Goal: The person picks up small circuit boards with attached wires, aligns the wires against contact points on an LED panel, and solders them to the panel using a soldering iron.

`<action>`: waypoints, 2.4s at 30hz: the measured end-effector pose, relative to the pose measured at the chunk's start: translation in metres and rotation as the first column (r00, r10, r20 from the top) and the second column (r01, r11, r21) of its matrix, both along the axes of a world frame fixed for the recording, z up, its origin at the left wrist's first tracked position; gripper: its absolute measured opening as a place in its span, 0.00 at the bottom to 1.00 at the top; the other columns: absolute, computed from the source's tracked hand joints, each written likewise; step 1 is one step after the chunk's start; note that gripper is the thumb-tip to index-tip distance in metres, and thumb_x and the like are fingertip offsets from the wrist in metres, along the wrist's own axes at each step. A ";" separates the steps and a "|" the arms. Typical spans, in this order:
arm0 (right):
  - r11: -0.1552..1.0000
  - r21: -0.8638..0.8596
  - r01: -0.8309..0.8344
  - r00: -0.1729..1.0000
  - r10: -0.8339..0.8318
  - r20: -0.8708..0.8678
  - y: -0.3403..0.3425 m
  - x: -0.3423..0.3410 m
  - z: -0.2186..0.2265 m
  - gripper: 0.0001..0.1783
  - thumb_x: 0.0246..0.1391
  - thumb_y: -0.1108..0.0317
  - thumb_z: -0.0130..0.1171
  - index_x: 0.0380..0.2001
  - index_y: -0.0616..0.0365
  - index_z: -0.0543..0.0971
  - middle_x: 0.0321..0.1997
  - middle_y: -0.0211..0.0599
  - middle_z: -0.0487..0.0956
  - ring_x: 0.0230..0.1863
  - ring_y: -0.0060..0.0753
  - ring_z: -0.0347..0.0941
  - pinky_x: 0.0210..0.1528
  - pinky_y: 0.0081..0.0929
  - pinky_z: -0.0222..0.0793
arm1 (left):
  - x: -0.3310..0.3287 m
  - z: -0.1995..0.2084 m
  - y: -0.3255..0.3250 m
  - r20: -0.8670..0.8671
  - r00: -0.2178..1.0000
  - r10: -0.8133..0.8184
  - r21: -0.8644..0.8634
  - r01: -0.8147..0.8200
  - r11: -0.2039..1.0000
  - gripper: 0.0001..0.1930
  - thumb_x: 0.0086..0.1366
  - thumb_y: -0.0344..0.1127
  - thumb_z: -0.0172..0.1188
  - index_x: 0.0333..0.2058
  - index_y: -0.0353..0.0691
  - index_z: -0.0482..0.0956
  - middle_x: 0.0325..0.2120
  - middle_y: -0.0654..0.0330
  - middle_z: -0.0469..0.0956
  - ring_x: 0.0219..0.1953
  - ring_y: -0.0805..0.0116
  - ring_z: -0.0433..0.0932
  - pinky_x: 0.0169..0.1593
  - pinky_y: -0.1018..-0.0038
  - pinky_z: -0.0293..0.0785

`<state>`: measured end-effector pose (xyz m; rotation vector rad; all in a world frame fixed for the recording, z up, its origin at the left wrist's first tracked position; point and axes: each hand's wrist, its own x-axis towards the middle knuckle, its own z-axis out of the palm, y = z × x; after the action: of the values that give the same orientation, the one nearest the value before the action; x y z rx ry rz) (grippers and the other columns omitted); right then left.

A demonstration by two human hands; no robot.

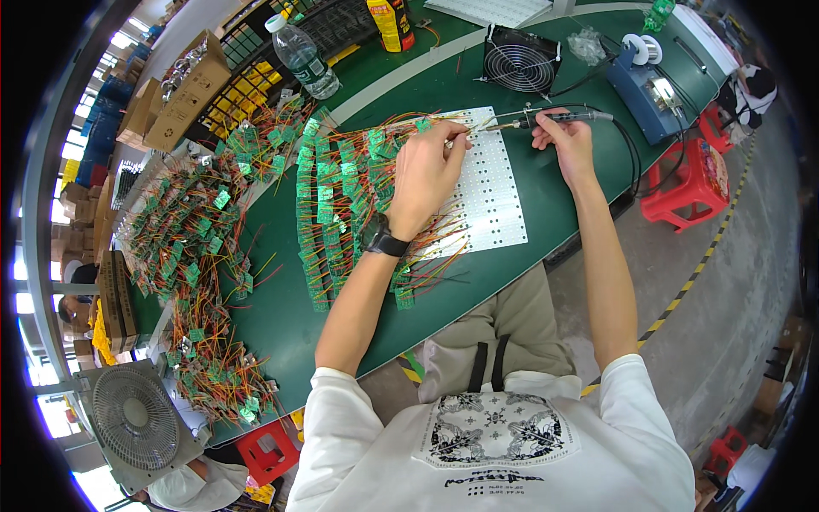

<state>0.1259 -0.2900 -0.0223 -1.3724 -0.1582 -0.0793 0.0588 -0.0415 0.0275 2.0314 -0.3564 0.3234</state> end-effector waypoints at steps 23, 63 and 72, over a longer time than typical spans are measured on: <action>0.993 -0.107 -0.041 0.999 0.043 0.024 0.000 -0.001 -0.002 0.11 0.55 0.72 0.62 0.37 0.71 0.78 0.27 0.44 0.80 0.24 0.31 0.78 0.29 0.22 0.72 | 0.005 -0.026 0.006 0.164 0.968 0.191 0.388 -0.241 0.889 0.07 0.55 0.35 0.62 0.29 0.40 0.85 0.25 0.56 0.83 0.27 0.55 0.81 0.32 0.65 0.77; 0.994 0.089 -0.063 0.995 0.069 -0.072 -0.004 -0.001 0.001 0.12 0.57 0.69 0.62 0.38 0.67 0.77 0.27 0.40 0.80 0.26 0.29 0.76 0.31 0.21 0.68 | 0.003 -0.014 0.017 -0.030 0.980 -0.196 0.197 0.198 0.960 0.16 0.67 0.45 0.54 0.36 0.36 0.79 0.33 0.51 0.77 0.34 0.49 0.77 0.39 0.61 0.72; 0.999 0.045 -0.025 0.999 0.026 -0.039 0.000 -0.002 0.002 0.12 0.56 0.69 0.63 0.38 0.68 0.78 0.27 0.40 0.80 0.25 0.28 0.76 0.29 0.20 0.67 | 0.002 -0.019 0.009 0.110 0.986 -0.125 0.376 0.075 0.923 0.14 0.68 0.40 0.50 0.32 0.35 0.74 0.28 0.50 0.76 0.32 0.45 0.75 0.35 0.56 0.70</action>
<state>0.1234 -0.2905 -0.0201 -1.3268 -0.1404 -0.0343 0.0604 -0.0322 0.0082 2.3577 -0.6426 0.3483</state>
